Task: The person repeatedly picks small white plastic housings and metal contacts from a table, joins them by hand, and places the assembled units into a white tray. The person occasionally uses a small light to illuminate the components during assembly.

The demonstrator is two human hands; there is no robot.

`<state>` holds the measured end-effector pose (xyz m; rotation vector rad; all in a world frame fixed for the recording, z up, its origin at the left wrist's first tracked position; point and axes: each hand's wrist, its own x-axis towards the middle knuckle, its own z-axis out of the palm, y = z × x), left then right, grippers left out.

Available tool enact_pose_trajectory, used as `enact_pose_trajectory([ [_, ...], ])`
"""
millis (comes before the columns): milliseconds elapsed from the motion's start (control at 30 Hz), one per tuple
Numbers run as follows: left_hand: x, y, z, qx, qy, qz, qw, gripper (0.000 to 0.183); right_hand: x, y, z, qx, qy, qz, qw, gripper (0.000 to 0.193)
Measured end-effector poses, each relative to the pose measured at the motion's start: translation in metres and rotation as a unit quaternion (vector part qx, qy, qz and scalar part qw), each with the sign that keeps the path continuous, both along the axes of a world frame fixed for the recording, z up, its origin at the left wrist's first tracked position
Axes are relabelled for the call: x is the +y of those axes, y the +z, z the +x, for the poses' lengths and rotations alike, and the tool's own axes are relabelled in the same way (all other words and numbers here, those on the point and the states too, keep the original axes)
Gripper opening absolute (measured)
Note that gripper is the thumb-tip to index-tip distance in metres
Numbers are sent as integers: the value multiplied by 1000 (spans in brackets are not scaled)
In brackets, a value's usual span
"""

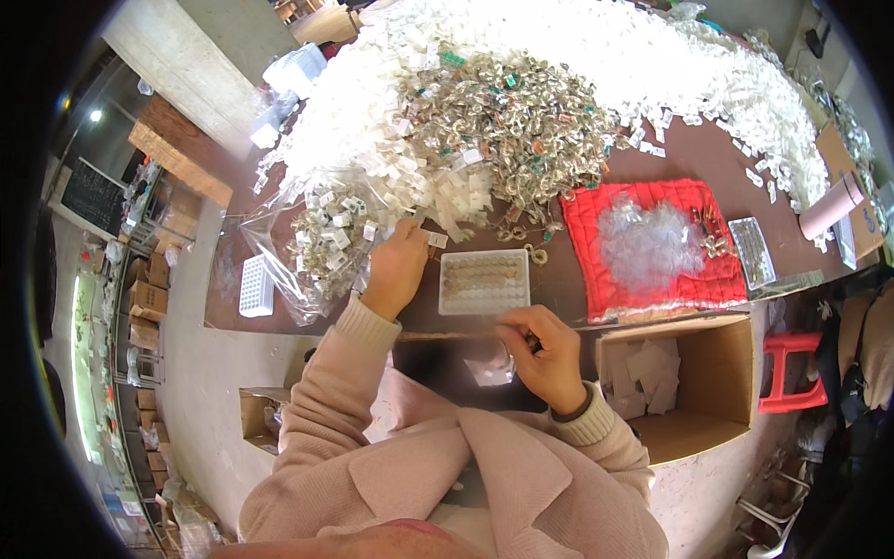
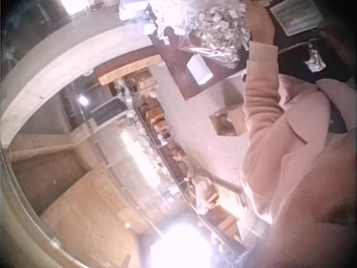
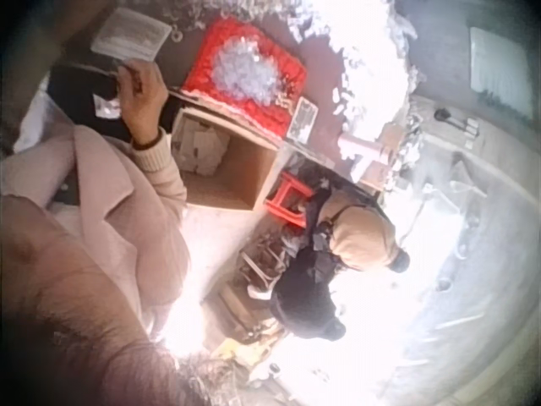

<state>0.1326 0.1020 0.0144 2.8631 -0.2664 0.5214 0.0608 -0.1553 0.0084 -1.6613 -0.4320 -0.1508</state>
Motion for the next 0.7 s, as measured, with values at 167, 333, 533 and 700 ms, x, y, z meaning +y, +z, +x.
enact_pose_trajectory([
  [167,-7,37,-38,25,-88,-275,957,20,1,6,-4,90,58,141,984,12],
  [333,-46,33,-89,109,-90,-481,865,28,7,19,-10,93,143,256,952,12],
  [533,-62,25,-115,151,-89,-566,806,31,14,30,-16,82,147,264,950,13],
  [700,-63,26,-123,282,-28,-727,625,23,12,31,-19,75,139,232,960,14],
])
